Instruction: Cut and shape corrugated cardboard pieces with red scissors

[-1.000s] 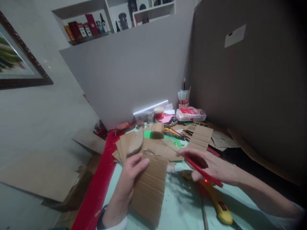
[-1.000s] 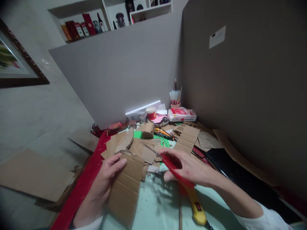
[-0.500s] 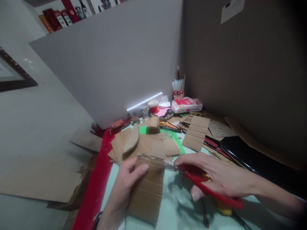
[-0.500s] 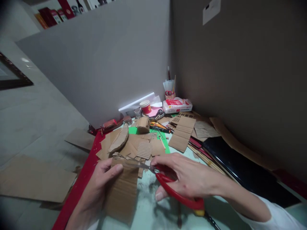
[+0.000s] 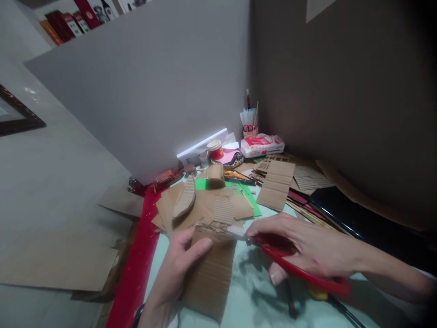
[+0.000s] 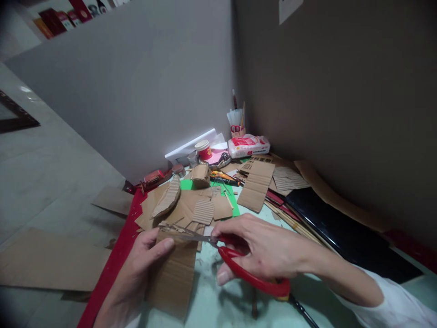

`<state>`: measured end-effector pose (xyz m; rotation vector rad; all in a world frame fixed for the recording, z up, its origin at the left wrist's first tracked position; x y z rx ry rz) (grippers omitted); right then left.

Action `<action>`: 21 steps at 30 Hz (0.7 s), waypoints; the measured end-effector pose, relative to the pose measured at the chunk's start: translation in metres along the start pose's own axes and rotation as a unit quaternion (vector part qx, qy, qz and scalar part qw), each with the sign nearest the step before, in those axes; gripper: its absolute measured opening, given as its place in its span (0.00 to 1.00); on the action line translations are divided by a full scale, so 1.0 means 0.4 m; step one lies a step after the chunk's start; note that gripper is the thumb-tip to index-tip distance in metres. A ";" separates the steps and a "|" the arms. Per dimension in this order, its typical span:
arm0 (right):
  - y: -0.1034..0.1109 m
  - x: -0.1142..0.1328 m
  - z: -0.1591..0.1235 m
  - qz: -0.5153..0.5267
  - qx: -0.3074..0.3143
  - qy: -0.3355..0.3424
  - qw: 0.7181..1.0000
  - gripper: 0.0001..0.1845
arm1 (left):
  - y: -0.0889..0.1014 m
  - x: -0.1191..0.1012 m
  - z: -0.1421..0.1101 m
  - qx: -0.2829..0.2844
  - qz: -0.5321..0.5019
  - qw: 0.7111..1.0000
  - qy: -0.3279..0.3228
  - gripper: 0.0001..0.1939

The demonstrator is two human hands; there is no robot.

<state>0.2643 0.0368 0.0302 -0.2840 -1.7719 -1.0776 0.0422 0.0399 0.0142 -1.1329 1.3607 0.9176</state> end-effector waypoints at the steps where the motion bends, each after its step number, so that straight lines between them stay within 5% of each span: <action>1: -0.002 -0.002 -0.001 0.005 0.003 -0.002 1.000 0.20 | -0.001 0.002 0.001 0.002 0.003 1.000 -0.002 0.17; 16: -0.010 -0.007 -0.008 -0.099 -0.089 0.028 0.991 0.20 | -0.002 0.031 0.010 0.010 -0.003 1.000 0.027 0.18; 21: -0.012 -0.003 -0.009 -0.102 -0.064 0.028 0.992 0.20 | -0.007 0.041 0.017 0.016 -0.025 0.999 0.032 0.17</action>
Point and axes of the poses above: each hand's wrist, its own z-axis towards the middle knuckle, its own y-axis out of the back of the hand, x = y × z, the point moved 5 cm from there along z, towards the middle knuckle, and after that the axes turned 3 degrees about -z, right-handed, at the moved point
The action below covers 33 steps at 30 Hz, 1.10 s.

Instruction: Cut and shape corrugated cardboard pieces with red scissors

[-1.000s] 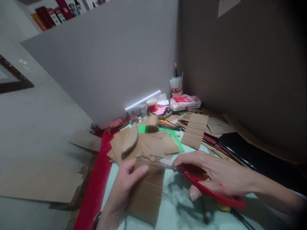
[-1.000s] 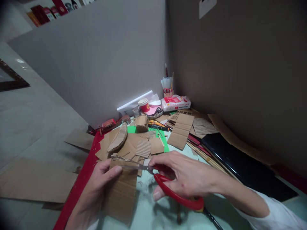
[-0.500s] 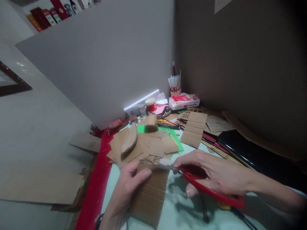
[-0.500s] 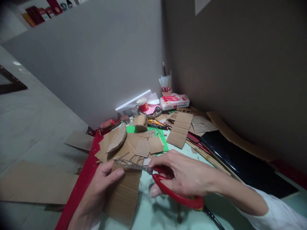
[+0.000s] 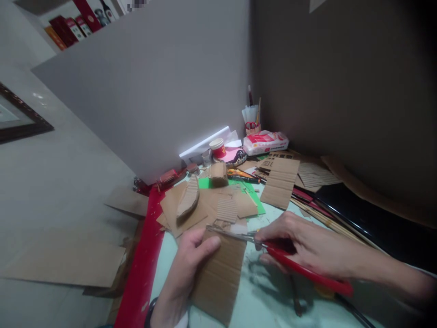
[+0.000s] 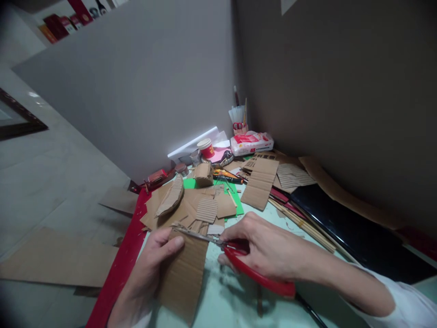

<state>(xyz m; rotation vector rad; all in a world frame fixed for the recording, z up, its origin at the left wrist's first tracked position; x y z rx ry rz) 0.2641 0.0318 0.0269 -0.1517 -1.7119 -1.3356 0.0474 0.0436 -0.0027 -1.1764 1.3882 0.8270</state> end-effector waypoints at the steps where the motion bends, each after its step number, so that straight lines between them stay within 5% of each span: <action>1: 0.000 0.003 0.002 0.012 0.005 0.009 1.000 0.21 | -0.002 -0.001 0.000 -0.002 -0.006 1.000 -0.003 0.16; 6: -0.002 0.005 0.016 0.021 0.001 0.038 0.999 0.22 | -0.020 -0.006 -0.008 0.002 -0.016 1.000 -0.004 0.14; 33: -0.049 -0.007 0.026 -0.010 0.016 -0.046 0.999 0.27 | -0.051 0.030 -0.010 0.035 -0.012 0.997 0.068 0.15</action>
Point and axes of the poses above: each hand's wrist, its own z-axis towards the middle knuckle, its own y-axis out of the back of the hand, x = y × z, the point moved 5 cm from there along z, towards the middle knuckle, and after that the axes turned 3 degrees about -z, right-handed, at the moved point
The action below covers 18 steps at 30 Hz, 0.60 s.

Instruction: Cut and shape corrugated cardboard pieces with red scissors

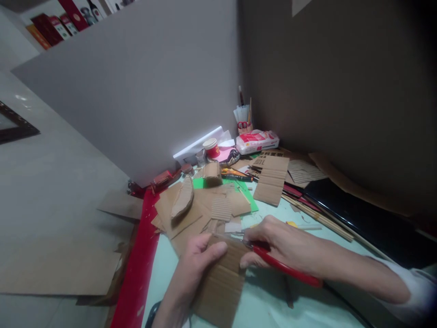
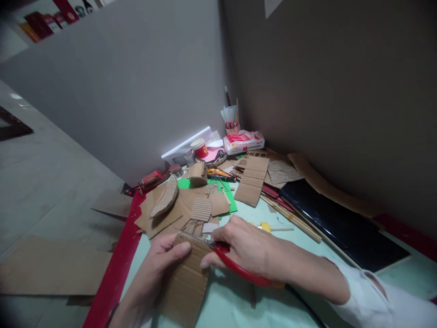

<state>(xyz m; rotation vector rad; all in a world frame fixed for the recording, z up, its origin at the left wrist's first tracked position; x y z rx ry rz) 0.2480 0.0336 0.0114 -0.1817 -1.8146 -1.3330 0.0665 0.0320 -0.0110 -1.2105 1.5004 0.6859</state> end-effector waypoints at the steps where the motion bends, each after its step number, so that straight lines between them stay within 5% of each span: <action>1: -0.004 -0.001 0.004 0.000 0.003 0.004 1.000 0.27 | -0.002 0.001 0.002 0.002 0.002 1.000 0.000 0.16; 9: 0.052 -0.041 0.027 -0.085 -0.080 0.013 0.993 0.19 | 0.004 0.005 0.024 -0.006 -0.015 0.999 -0.029 0.19; 18: 0.132 -0.246 0.056 -0.297 -0.253 -0.098 0.915 0.12 | 0.097 -0.027 0.047 -0.160 -0.090 0.979 -0.091 0.18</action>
Point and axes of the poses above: each hand's wrist, its own z-axis towards the middle knuckle, its own y-axis out of the back of the hand, x = y × z, the point moved 5 cm from there along z, towards the middle knuckle, and after that the axes turned 3 degrees about -z, right-handed, at the moved point
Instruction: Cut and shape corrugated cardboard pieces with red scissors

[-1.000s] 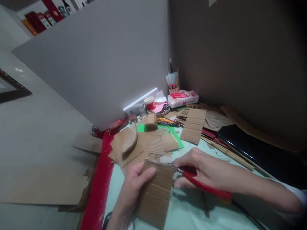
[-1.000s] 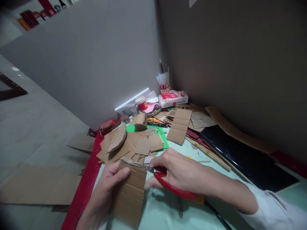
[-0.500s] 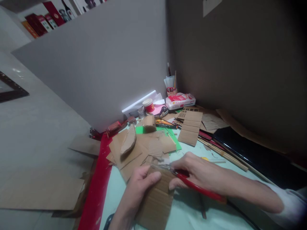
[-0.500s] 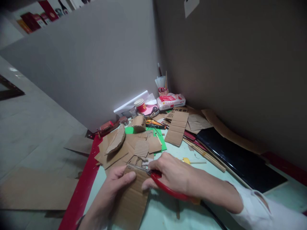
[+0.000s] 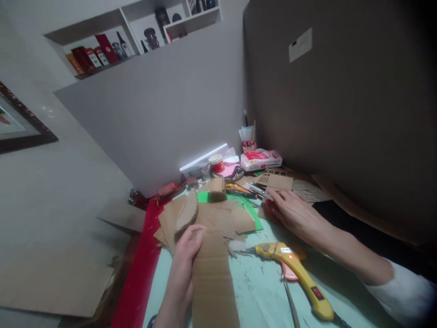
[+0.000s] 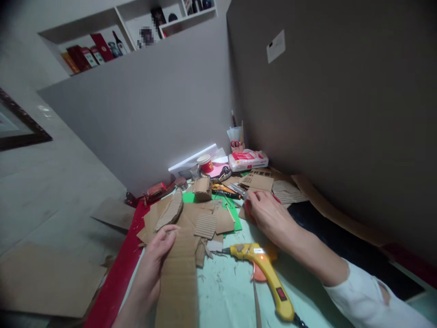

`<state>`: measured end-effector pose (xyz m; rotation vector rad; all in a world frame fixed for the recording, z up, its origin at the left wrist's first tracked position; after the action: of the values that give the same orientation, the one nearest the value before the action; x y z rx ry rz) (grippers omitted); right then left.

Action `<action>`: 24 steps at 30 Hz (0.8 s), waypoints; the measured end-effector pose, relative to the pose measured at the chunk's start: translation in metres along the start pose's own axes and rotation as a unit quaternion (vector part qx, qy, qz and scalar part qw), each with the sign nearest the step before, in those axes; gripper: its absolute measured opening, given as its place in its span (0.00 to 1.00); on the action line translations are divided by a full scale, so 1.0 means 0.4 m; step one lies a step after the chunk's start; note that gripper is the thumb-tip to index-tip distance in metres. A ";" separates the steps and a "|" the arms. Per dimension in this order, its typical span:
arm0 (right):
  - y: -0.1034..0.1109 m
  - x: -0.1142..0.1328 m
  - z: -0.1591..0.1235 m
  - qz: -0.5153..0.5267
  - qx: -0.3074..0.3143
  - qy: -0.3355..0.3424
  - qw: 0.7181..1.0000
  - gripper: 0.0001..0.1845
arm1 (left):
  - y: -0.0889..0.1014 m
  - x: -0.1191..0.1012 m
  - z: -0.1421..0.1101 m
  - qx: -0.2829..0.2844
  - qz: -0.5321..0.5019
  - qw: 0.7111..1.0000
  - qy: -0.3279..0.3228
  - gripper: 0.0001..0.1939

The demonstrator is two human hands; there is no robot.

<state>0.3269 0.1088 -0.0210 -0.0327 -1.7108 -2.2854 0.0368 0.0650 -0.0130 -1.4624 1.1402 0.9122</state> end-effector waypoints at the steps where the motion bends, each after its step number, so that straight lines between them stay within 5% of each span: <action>1: -0.013 -0.011 0.003 -0.020 -0.004 -0.008 1.000 0.11 | 0.006 -0.001 0.002 -0.010 -0.006 1.000 -0.003 0.18; 10: -0.014 -0.009 0.007 -0.096 -0.016 -0.007 0.995 0.11 | 0.054 -0.040 0.005 -0.121 -0.094 0.985 -0.081 0.14; 15: 0.031 0.110 -0.012 -0.058 0.041 0.128 0.989 0.04 | 0.077 -0.047 0.005 -0.181 -0.152 0.966 -0.105 0.04; 21: -0.023 0.295 -0.037 -0.016 0.102 0.275 0.956 0.06 | 0.093 -0.041 0.033 -0.084 -0.209 0.970 -0.097 0.15; 24: -0.088 0.346 -0.071 -0.018 0.111 0.296 0.949 0.19 | 0.109 -0.028 0.053 -0.053 -0.226 0.968 -0.097 0.17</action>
<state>0.1901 0.0615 -0.0367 0.6640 -1.6164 -1.8380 -0.0075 0.0868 -0.0180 -1.5929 0.5842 0.7779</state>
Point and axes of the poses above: each hand's wrist, its own z-axis towards the middle knuckle, its own y-axis out of the back of the hand, x = y × z, the point moved 5 cm from there along z, towards the middle knuckle, and after that the axes turned 3 degrees about -z, right-handed, at the moved point
